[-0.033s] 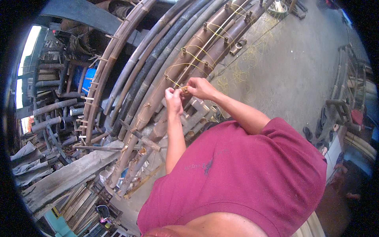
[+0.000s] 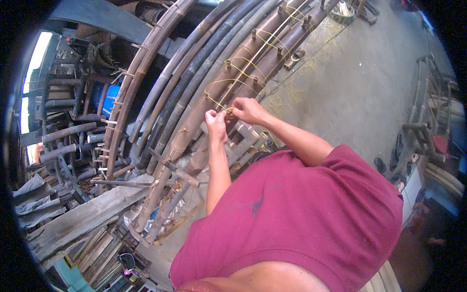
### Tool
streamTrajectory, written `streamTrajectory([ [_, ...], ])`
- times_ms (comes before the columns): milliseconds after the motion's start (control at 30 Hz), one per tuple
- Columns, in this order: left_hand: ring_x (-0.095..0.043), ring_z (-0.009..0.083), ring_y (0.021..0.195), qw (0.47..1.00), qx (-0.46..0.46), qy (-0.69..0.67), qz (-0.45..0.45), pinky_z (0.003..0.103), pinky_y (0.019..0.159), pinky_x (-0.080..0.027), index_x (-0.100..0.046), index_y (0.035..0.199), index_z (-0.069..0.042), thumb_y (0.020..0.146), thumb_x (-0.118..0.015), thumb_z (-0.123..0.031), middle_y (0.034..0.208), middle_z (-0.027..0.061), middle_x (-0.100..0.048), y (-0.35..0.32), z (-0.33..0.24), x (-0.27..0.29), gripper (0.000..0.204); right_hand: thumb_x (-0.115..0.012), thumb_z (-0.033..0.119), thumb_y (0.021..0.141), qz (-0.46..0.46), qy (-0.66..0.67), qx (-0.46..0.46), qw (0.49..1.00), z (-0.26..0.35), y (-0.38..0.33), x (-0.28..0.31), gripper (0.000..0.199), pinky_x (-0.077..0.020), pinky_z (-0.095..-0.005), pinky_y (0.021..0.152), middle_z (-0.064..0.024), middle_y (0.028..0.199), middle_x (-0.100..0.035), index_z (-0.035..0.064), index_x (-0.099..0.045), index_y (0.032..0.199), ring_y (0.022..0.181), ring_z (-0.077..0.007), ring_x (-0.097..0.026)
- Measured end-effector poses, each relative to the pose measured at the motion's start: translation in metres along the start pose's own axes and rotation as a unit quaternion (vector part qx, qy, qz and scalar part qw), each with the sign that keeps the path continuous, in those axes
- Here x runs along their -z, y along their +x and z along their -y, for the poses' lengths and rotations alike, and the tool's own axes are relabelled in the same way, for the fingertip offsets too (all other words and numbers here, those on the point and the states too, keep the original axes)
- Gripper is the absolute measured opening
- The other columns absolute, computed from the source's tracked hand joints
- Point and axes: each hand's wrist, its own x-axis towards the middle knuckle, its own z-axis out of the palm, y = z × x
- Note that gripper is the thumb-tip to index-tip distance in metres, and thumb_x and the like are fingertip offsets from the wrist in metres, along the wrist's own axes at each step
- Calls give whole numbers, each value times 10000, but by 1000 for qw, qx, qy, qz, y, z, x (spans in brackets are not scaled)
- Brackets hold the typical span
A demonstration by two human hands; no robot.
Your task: The person ties yellow string around a bundle of bamboo poles arranged in a curved rack. They repeatedly wrap the string, tie knots, and adjust the bundle to secure the poles together.
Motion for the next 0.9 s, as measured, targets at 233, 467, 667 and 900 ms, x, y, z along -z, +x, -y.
streamTrajectory([
  [233,-540,94,697,990,-90,98,49,239,646,-484,-475,1005,-37,938,-606,-50,869,40,-550,-16,13,2,147,-623,122,903,94,52,-18,994,4,-2,15,228,-542,-338,739,-112,833,-716,4,-642,1098,778,-175,-686],
  [467,-590,99,796,990,-121,-1,69,242,699,-503,-482,1090,-22,934,-620,-39,982,62,-562,-22,36,11,209,-649,107,899,10,-43,182,982,12,-16,19,268,-541,-337,726,-114,909,-639,59,-636,1163,783,-215,-657],
  [667,-615,119,808,992,-101,-36,-64,263,715,-525,-533,1049,-61,955,-601,-81,944,36,-595,-68,43,16,118,-634,188,875,-203,-318,192,906,32,20,29,195,-506,-424,756,-142,962,-608,68,-637,1029,921,-294,-630],
  [900,-636,134,796,999,-2,-23,-27,282,719,-546,-562,1081,-47,980,-580,-117,990,63,-645,-119,56,15,124,-611,175,799,-100,-427,243,865,32,62,43,172,-469,-447,865,-154,1028,-616,47,-700,872,1036,-303,-605],
])
